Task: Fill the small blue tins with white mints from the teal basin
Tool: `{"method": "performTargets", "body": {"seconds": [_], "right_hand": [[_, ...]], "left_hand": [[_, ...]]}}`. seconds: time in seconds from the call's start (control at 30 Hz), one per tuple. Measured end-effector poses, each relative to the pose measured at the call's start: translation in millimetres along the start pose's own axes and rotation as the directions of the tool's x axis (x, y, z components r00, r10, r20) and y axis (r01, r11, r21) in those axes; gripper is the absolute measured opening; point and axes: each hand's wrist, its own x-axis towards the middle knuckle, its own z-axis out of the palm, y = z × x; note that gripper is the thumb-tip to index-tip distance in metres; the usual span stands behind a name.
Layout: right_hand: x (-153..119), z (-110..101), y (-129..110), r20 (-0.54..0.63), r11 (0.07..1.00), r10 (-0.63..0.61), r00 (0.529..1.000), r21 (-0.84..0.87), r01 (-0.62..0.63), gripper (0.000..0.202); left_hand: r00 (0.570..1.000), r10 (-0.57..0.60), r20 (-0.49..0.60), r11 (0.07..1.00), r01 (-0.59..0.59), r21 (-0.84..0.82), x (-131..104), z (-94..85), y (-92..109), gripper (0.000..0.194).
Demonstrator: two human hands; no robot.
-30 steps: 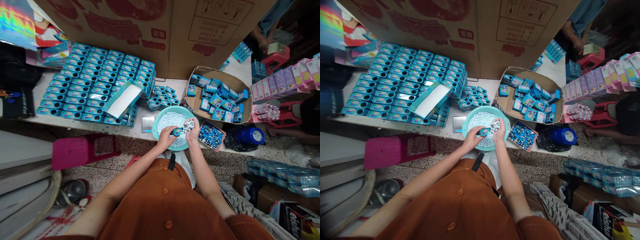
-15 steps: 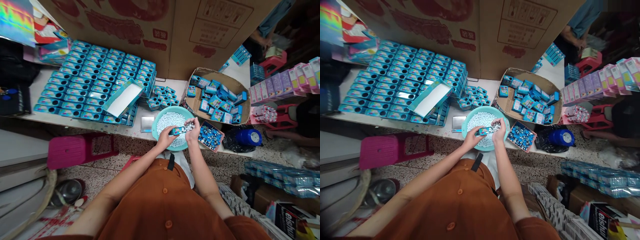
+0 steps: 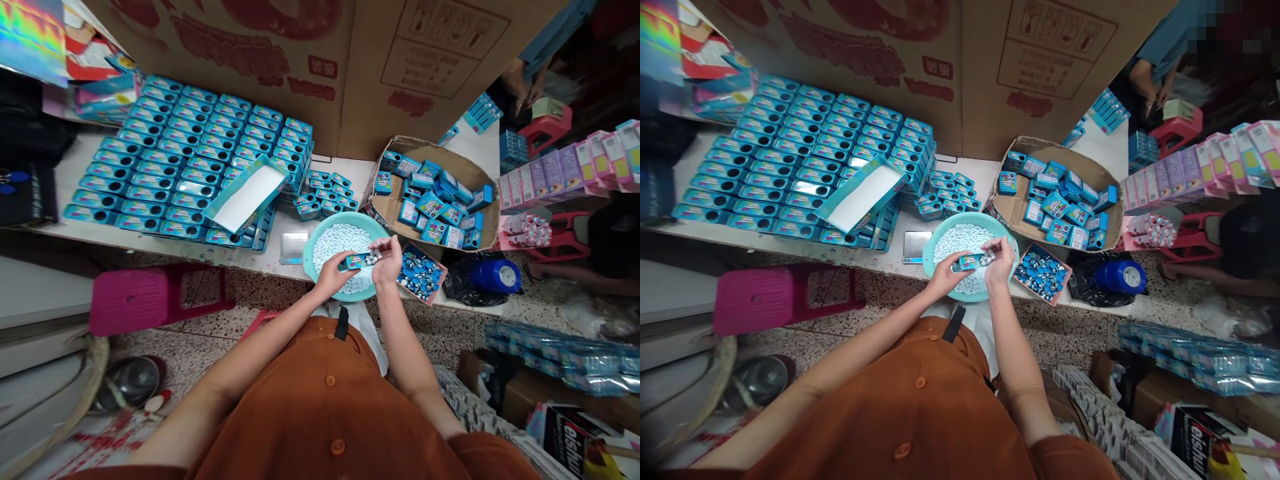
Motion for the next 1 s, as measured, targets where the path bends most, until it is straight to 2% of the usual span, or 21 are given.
{"method": "performTargets", "body": {"seconds": [0.13,0.3,0.43,0.5,0.77,1.0], "right_hand": [[0.7,-1.2,0.8,0.016,1.000,-0.002,1.000,-0.013,0.003,0.031],[-2.8,2.1,-3.7,0.020,0.999,-0.030,0.999,-0.035,0.030,0.030],[-10.8,8.6,-12.0,0.025,0.996,-0.072,0.997,-0.051,0.073,0.028],[-13.0,10.7,-12.9,0.013,0.993,-0.102,0.995,-0.052,0.102,0.028],[-12.6,6.5,0.4,-0.046,0.998,-0.065,0.997,-0.020,0.064,0.024],[-13.6,8.0,-6.6,-0.020,0.998,-0.036,0.999,0.058,0.038,0.021]], "left_hand": [[1.000,0.009,0.002,1.000,-0.009,-0.016,0.9,2.4,-2.3,0.038],[0.998,-0.067,-0.018,0.996,0.066,-0.064,-0.9,3.9,0.4,0.040],[0.998,0.057,-0.003,0.996,-0.057,-0.070,-2.4,1.2,6.9,0.037],[0.997,0.076,0.021,0.993,-0.074,-0.092,-1.2,0.5,7.0,0.037],[0.998,0.031,0.056,0.993,-0.024,-0.112,-1.0,4.4,-6.4,0.036],[0.999,-0.031,0.027,0.983,0.036,-0.183,-5.9,16.5,-13.0,0.037]]}}
